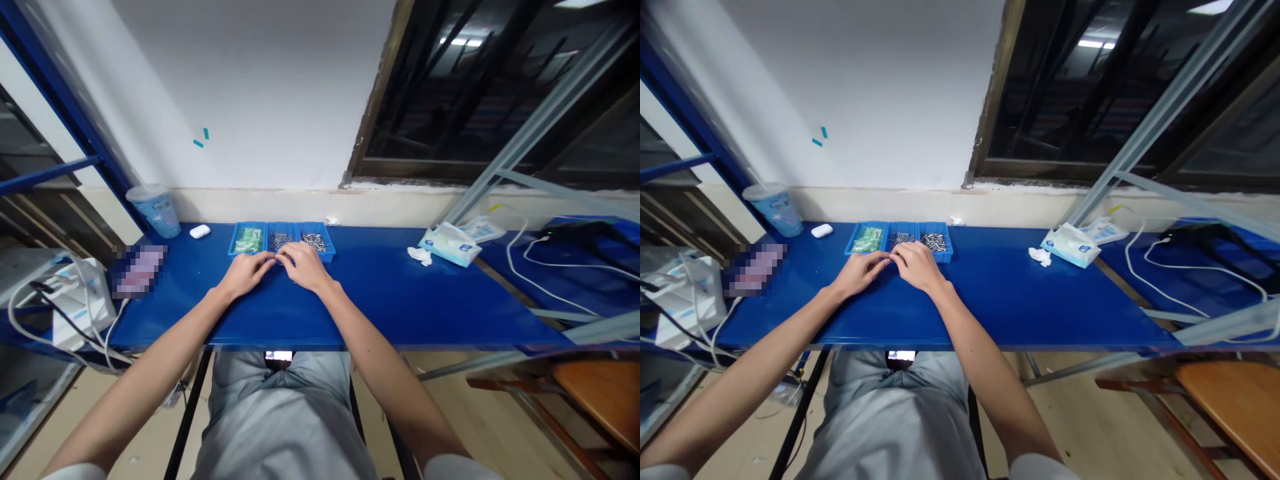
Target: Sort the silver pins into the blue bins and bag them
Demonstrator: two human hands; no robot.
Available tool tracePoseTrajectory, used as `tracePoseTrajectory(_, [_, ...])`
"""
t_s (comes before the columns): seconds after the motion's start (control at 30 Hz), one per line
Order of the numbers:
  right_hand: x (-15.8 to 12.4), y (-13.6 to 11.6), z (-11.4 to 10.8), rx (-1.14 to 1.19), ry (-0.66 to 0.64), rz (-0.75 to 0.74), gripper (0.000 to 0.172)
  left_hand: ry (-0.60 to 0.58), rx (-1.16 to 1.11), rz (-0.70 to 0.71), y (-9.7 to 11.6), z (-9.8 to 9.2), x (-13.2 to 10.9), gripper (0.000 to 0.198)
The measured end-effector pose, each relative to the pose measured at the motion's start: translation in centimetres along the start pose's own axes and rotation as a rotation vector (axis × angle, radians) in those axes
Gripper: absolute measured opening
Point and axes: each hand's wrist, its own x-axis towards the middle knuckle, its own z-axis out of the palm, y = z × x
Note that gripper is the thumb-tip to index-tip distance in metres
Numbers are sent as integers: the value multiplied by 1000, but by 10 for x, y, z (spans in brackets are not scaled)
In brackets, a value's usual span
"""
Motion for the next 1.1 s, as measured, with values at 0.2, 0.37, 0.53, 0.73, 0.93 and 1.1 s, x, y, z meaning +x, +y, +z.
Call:
tracePoseTrajectory(0.2, [-4,0,-6,-25,6,74,16,-7,-45,3,4,3,2,32])
tracePoseTrajectory(0.37, [-7,-3,-3,-70,-21,134,22,20,-10,12,3,3,4,28])
tracePoseTrajectory(0.53, [-7,-5,-2,-62,-8,136,26,126,-56,51,4,0,5,23])
tracePoseTrajectory(0.73, [-8,-2,-2,51,-22,136,22,215,-44,170,4,-3,7,21])
tracePoseTrajectory(0.93, [-8,-1,0,41,-45,110,27,227,-100,98,9,-9,6,21])
tracePoseTrajectory(1.1, [-8,-2,1,15,-36,75,20,195,-122,94,10,-9,4,21])
